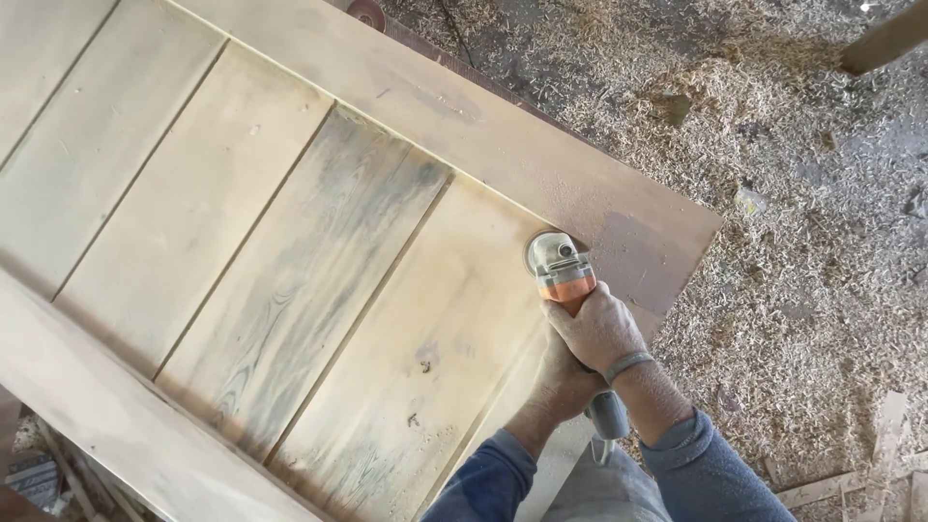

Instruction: Sanding the surface of a wooden door using an angle grinder with a sanding disc.

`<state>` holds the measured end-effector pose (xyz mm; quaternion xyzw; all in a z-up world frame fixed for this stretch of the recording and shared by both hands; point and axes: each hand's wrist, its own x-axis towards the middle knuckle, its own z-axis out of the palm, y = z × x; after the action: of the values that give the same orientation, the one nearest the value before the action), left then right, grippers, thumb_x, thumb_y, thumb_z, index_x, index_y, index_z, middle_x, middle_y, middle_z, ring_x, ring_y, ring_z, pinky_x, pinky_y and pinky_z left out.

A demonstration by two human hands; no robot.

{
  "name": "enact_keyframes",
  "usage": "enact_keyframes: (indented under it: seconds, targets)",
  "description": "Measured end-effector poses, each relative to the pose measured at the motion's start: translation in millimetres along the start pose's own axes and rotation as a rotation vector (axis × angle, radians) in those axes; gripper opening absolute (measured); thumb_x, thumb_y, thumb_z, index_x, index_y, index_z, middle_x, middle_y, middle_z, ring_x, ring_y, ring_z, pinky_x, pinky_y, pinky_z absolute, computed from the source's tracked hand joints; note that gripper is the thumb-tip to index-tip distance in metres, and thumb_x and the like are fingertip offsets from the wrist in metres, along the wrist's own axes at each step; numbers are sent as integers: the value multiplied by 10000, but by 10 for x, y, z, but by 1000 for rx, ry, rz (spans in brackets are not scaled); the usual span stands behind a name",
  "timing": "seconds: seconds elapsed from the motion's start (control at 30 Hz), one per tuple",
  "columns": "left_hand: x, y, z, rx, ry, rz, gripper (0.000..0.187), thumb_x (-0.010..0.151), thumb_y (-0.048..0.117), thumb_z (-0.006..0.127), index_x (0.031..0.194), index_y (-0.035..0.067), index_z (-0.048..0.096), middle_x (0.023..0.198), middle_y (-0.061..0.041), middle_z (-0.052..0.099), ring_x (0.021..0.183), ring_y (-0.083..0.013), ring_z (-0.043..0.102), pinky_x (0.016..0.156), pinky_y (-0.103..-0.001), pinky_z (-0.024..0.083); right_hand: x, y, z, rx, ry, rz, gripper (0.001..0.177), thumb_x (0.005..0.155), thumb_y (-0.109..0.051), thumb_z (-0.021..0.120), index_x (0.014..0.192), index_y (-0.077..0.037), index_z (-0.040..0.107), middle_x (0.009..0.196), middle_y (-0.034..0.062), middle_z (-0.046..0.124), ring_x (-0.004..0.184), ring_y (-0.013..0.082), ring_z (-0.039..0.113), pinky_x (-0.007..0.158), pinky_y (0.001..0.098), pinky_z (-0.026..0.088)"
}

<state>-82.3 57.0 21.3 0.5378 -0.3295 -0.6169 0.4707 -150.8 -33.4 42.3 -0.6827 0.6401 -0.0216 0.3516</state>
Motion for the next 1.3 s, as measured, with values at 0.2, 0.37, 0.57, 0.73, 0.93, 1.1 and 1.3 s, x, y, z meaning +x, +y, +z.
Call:
enact_keyframes:
  seconds: [0.2,0.37,0.57,0.73,0.93,1.1,1.3]
  targets:
    - [-154,45,-74,7,-21,60,956,685,104,922,1443,62,340,1319,-131,585,1191,-258,640,946,-404,587,-136,-44,23,77,-6,0,687,817,-527,729,1078,102,635,954,328,722,972,467,724,860,497,590]
    - [-346,63,-86,43,74,-9,998,673,132,908,1461,86,299,1297,-117,605,1182,-237,659,940,-382,589,-220,-49,152,93,-34,-64,634,803,-512,730,1050,70,673,959,309,720,981,463,715,856,503,585]
    - [-722,-3,-103,-42,141,-65,1031,695,118,868,1471,96,190,1308,-93,526,1193,-222,636,952,-378,618,-544,-206,254,45,-167,-85,592,819,-482,725,1057,54,649,928,248,737,889,391,758,835,455,612]
    - [-1114,-74,-51,-171,251,-139,979,693,97,875,1429,76,230,1293,-98,554,1159,-217,648,948,-375,605,-879,-350,425,-76,-315,-130,550,841,-445,706,1119,17,597,924,171,730,818,298,768,797,417,638]
    - [-1333,-964,40,134,385,-130,668,875,131,750,1410,56,357,1312,-102,564,1223,-219,608,1033,-361,539,-1113,-471,624,-198,-552,-285,545,836,-406,707,1173,-6,551,921,117,719,815,264,755,807,401,631]
    - [-1095,-1101,83,273,453,-215,597,943,126,665,1426,61,320,1328,-94,499,1290,-193,516,1083,-345,472,-871,-497,558,-354,-583,-359,543,837,-445,708,1133,-11,569,912,145,726,861,301,746,838,428,611]
    - [-318,-249,-5,-55,151,100,710,844,77,785,1435,21,396,1345,-162,600,1228,-241,627,1042,-371,545,-226,-387,93,-213,-247,-148,669,817,-530,732,1200,-4,579,919,187,747,829,338,770,785,439,646]
